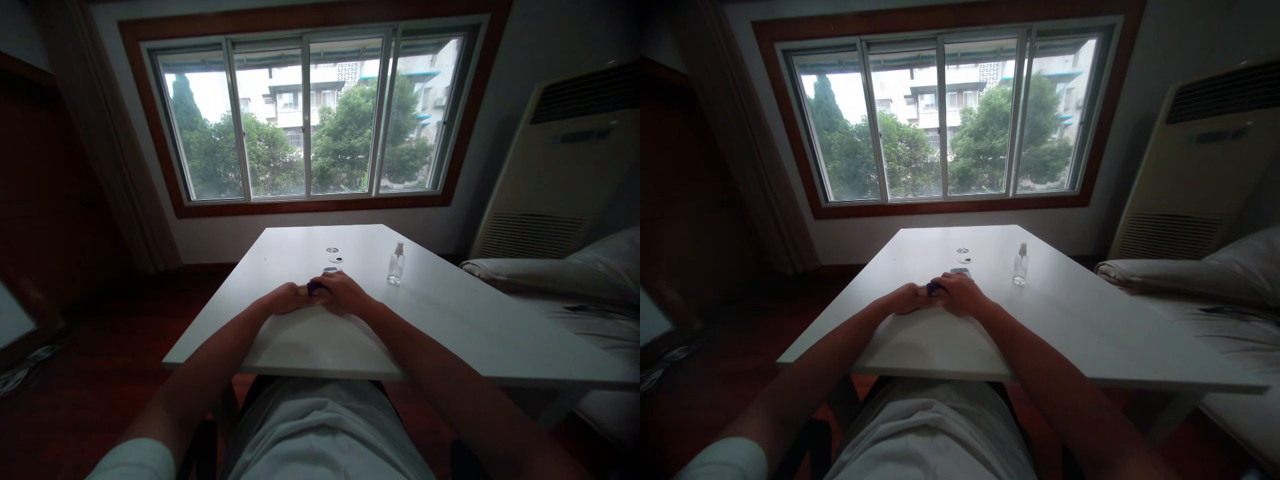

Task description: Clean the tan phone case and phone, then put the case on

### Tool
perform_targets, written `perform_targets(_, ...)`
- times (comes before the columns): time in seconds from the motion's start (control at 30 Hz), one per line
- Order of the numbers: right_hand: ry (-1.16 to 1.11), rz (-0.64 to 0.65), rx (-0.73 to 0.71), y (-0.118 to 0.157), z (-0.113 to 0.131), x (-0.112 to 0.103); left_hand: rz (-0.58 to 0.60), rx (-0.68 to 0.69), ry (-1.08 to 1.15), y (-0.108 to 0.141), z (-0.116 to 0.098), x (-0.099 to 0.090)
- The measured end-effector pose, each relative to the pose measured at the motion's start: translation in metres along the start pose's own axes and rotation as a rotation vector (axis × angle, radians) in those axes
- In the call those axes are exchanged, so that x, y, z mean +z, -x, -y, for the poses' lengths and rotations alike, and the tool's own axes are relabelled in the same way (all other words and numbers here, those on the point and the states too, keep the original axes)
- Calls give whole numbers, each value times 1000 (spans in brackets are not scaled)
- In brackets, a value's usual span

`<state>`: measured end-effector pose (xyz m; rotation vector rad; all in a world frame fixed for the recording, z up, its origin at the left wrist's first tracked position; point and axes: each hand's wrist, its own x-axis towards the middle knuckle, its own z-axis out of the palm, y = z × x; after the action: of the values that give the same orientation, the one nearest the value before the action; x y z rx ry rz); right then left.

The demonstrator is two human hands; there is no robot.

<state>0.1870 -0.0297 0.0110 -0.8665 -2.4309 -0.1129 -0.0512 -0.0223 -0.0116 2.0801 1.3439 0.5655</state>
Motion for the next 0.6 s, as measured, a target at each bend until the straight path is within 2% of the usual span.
perform_targets(0.1, -155, 12, 28, 1, -16, -11, -14, -35, -26, -3, 1, 2)
perform_targets(0.2, -355, 14, 146, 7, -35, -21, 0, -49, 20, -3, -1, 2)
perform_targets(0.33, -461, 41, 238, 13, -48, -26, 40, -47, 87, -1, -3, -1)
perform_targets(0.47, -288, -20, 140, 11, -40, -20, 0, -74, 58, 2, -1, -2)
perform_targets(0.6, -29, -58, -10, 5, -17, -7, -44, -47, 40, 4, -1, 0)
